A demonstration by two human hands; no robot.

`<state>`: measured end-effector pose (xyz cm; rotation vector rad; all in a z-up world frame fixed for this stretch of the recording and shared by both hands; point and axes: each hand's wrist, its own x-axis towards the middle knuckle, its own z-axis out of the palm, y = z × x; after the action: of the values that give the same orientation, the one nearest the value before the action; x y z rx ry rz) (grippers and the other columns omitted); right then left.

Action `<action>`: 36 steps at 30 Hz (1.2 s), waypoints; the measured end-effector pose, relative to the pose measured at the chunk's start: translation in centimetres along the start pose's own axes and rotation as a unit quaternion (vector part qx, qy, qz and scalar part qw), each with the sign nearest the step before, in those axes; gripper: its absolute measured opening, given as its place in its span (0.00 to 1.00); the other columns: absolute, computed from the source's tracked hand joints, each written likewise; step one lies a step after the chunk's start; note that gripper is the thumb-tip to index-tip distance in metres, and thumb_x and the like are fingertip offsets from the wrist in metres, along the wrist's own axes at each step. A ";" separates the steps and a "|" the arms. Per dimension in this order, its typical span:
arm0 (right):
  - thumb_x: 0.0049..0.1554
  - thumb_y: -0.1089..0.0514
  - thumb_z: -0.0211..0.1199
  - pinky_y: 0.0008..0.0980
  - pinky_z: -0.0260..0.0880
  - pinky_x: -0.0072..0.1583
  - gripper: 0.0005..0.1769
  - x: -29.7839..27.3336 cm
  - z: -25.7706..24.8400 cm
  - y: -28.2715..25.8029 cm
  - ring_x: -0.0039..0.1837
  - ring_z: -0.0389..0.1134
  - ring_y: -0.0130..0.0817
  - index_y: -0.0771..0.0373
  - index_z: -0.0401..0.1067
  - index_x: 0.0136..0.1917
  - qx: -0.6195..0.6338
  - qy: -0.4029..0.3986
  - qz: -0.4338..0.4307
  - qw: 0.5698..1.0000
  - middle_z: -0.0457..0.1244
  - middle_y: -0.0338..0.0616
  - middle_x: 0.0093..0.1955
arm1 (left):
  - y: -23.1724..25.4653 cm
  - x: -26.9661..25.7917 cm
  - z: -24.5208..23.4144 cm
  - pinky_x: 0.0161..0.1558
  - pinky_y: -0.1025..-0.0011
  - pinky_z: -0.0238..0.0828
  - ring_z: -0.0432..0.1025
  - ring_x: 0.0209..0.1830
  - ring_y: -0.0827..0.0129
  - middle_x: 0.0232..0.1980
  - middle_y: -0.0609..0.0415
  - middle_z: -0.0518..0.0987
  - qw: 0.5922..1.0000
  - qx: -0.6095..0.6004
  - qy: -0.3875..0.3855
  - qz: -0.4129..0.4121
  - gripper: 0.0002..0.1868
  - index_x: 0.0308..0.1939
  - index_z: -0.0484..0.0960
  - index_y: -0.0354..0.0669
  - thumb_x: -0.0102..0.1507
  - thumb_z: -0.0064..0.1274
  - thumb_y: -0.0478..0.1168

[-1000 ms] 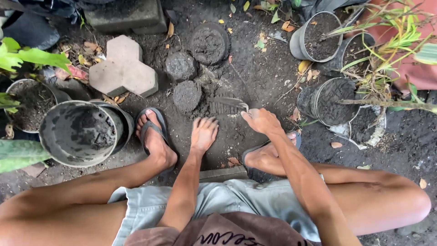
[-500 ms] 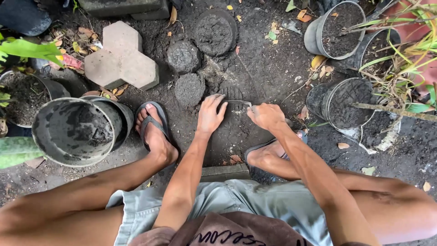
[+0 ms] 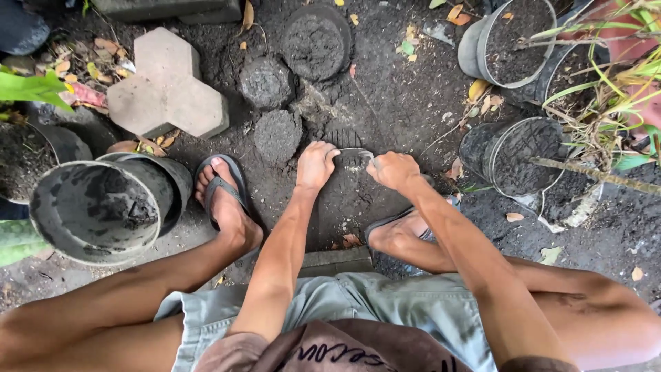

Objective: The person is using a hand trowel and their hands to level and smooth out soil in a garden area between plants and paving stones.

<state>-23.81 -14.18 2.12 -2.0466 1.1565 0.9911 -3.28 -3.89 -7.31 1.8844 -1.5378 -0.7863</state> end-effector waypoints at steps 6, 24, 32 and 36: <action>0.63 0.35 0.37 0.53 0.73 0.61 0.38 -3.3 -1.5 -1.0 0.57 0.75 0.53 0.62 0.81 0.51 -0.012 -0.014 -0.022 1.000 0.74 0.54 0.50 | 2.0 -2.9 -1.9 0.48 0.65 0.74 0.76 0.40 0.59 0.33 0.56 0.79 1.000 -0.011 0.006 0.013 0.11 0.39 0.85 0.50 0.69 0.53 0.49; 0.62 0.44 0.52 0.36 0.66 0.24 0.26 -13.2 3.4 -13.1 0.20 0.61 0.37 0.65 0.70 0.32 0.657 0.108 0.133 0.734 0.59 0.49 0.22 | 9.0 0.1 -4.5 0.66 0.65 0.68 0.69 0.69 0.61 0.66 0.45 0.74 0.781 -0.395 0.250 -0.414 0.30 0.69 0.70 0.48 0.73 0.41 0.64; 0.62 0.47 0.51 0.39 0.69 0.24 0.25 -11.5 7.0 -13.3 0.21 0.65 0.40 0.66 0.71 0.32 0.643 0.081 0.131 0.750 0.62 0.52 0.23 | 4.5 -3.2 -1.0 0.50 0.54 0.74 0.73 0.48 0.60 0.47 0.45 0.80 0.629 -0.615 0.241 -0.411 0.19 0.50 0.79 0.42 0.69 0.53 0.55; 0.63 0.48 0.51 0.40 0.70 0.25 0.25 -11.0 6.4 -13.8 0.23 0.66 0.43 0.70 0.72 0.36 0.633 0.078 0.129 0.759 0.63 0.54 0.25 | 3.8 -2.7 -0.8 0.42 0.60 0.78 0.76 0.42 0.61 0.41 0.46 0.81 0.648 -0.550 0.300 -0.434 0.18 0.48 0.82 0.42 0.61 0.66 0.49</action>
<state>-17.50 1.94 9.34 -0.8531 1.5746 -0.0329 -5.54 -1.84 -3.76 1.4651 0.4180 -0.9686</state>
